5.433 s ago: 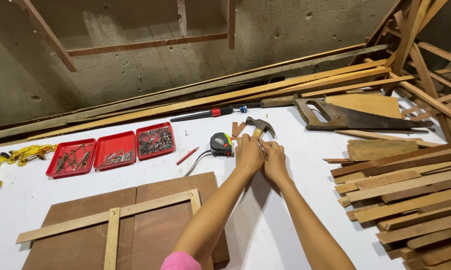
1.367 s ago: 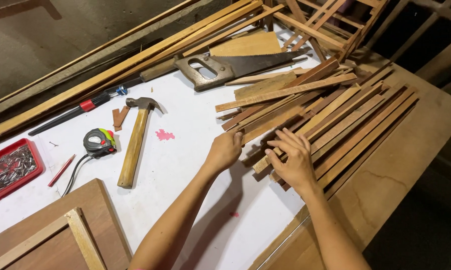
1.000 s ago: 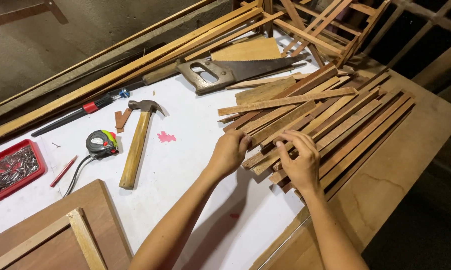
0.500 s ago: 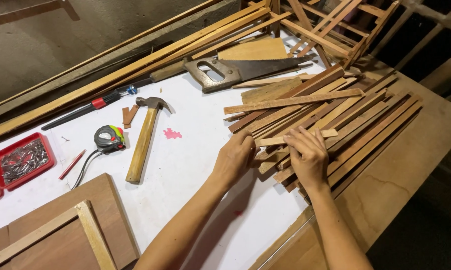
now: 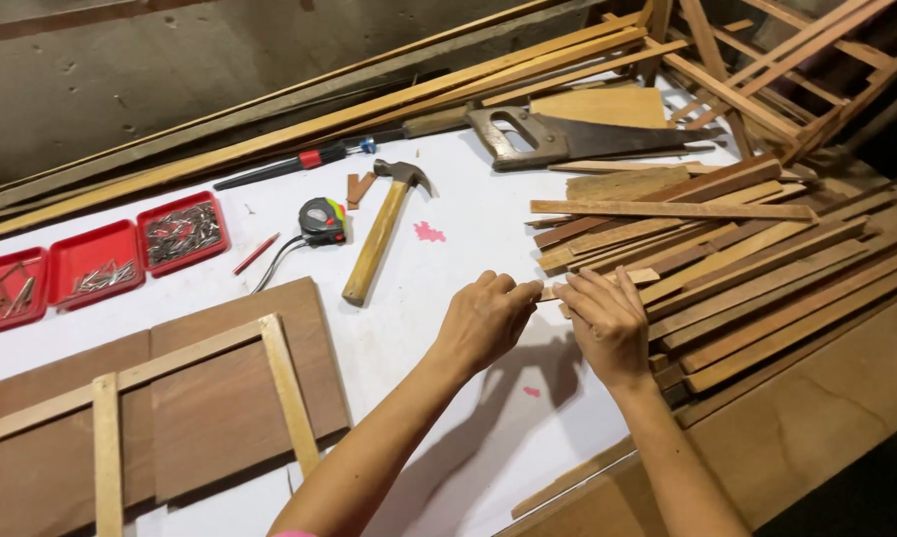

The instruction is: The person is measuring, marking, hammering nails into, and sanding small wooden slats on a workbench.

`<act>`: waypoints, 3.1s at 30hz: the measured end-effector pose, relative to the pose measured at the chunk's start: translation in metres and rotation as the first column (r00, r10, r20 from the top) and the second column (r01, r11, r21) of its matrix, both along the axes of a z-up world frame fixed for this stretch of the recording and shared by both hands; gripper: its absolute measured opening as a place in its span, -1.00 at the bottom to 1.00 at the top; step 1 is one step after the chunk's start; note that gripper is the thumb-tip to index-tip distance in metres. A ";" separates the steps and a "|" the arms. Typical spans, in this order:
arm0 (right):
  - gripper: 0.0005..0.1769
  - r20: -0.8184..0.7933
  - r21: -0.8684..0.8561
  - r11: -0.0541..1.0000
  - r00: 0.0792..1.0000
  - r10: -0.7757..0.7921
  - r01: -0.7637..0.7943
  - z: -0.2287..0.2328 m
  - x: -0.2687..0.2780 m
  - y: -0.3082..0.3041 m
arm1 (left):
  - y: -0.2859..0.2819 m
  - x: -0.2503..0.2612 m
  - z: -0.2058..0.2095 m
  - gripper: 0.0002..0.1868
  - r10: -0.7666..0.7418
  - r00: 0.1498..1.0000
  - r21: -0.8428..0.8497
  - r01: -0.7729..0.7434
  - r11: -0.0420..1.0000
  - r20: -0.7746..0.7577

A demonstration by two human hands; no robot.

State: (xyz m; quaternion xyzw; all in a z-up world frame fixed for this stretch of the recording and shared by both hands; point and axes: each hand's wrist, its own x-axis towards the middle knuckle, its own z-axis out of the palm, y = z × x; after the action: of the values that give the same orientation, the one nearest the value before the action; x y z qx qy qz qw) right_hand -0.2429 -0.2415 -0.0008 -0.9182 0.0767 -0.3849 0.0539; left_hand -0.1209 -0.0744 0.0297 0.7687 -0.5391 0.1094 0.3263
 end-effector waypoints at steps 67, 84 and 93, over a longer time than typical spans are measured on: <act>-0.55 -0.137 -0.004 0.455 0.451 0.882 -0.890 0.010 0.084 0.505 | 0.533 -0.101 -0.011 -0.62 0.849 0.523 0.030 -0.852 0.523 0.075; -0.43 -0.195 0.078 0.279 0.260 0.946 -0.957 0.004 0.111 0.653 | 0.657 -0.109 -0.021 -0.62 0.953 0.293 0.001 -0.956 0.294 0.079; -0.60 -0.145 0.118 0.242 0.224 0.964 -0.963 -0.003 0.141 0.702 | 0.699 -0.084 -0.030 -0.66 0.974 0.223 0.051 -0.974 0.221 0.041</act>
State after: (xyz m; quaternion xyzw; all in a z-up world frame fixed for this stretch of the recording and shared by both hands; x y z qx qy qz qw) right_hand -0.1022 0.4609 -0.0043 -0.8017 -0.4997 -0.1813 0.2734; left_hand -0.2044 0.6244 -0.0005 0.9474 0.0541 0.2711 0.1615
